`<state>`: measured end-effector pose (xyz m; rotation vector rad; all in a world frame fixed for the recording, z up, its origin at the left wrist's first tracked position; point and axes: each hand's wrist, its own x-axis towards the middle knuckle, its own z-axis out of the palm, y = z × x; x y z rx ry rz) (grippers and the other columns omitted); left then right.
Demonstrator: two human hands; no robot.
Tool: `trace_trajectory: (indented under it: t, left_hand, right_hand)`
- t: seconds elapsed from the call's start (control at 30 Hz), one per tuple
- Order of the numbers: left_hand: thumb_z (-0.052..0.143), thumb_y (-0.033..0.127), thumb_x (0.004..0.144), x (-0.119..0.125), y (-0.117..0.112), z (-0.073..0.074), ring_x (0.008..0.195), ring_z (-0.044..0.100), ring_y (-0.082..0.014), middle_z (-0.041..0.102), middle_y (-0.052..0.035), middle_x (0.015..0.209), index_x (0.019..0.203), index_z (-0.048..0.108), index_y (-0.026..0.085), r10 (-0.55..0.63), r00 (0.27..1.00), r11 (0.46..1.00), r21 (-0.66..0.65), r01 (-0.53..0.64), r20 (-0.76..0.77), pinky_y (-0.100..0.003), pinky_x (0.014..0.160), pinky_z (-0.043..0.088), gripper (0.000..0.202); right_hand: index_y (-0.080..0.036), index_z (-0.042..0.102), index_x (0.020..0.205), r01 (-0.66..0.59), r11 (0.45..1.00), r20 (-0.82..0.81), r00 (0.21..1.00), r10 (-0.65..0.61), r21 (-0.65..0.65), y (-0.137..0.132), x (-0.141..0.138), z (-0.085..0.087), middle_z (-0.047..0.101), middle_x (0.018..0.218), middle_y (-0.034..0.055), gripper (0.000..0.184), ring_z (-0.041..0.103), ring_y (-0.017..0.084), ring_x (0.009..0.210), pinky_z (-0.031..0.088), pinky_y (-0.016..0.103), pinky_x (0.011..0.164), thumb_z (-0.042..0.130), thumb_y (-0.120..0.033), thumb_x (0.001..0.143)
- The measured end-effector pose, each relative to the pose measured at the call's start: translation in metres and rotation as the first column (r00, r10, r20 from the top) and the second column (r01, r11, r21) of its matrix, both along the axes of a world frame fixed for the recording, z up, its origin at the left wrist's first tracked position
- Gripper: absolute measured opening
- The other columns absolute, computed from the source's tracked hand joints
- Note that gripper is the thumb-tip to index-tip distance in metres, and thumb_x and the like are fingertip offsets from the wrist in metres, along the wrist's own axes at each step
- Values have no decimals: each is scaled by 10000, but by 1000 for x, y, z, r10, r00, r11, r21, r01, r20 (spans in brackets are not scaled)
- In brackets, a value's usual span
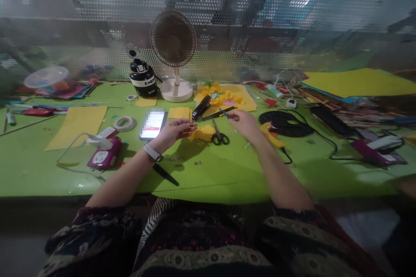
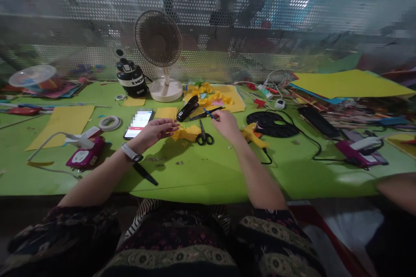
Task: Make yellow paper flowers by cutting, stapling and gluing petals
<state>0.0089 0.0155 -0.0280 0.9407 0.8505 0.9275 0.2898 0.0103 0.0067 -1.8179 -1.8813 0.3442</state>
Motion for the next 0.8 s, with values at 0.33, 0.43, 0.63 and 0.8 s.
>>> trace_trajectory:
  t: [0.33, 0.43, 0.63, 0.8]
  left_hand:
    - [758, 195, 839, 3, -7, 7, 959, 736, -173, 763, -121, 1078, 962, 734, 129, -70, 997, 997, -15, 70, -22, -277, 815, 588, 142]
    - [770, 226, 830, 3, -8, 7, 970, 732, -183, 763, -123, 1081, 964, 736, 137, -87, 995, 996, 14, 88, -55, -305, 827, 584, 165]
    - [846, 282, 748, -1, -2, 1, 983, 730, -199, 758, -125, 1104, 1009, 729, 149, -125, 989, 988, 77, 132, -80, -330, 839, 578, 315]
    - [849, 275, 741, 0, -1, -1, 935, 739, -198, 771, -125, 1034, 979, 726, 135, -81, 992, 990, 104, 91, -97, -332, 834, 578, 303]
  right_hand:
    - [-185, 727, 1122, -418, 877, -109, 886, 451, 235, -26, -42, -20, 707, 1112, 121, 256, 668, 247, 1016, 568, 377, 836, 551, -251, 948]
    - [-189, 727, 1126, -440, 869, -67, 883, 465, 224, -23, -41, -24, 708, 1107, 118, 256, 666, 245, 1007, 562, 380, 824, 545, -225, 949]
    - [-207, 724, 1135, -457, 863, -13, 882, 471, 216, -22, -40, -25, 707, 1106, 105, 259, 661, 234, 985, 537, 376, 836, 540, -217, 953]
    - [-205, 729, 1136, -469, 857, 0, 877, 480, 214, -24, -41, -23, 708, 1090, 105, 268, 657, 240, 998, 527, 390, 873, 540, -208, 945]
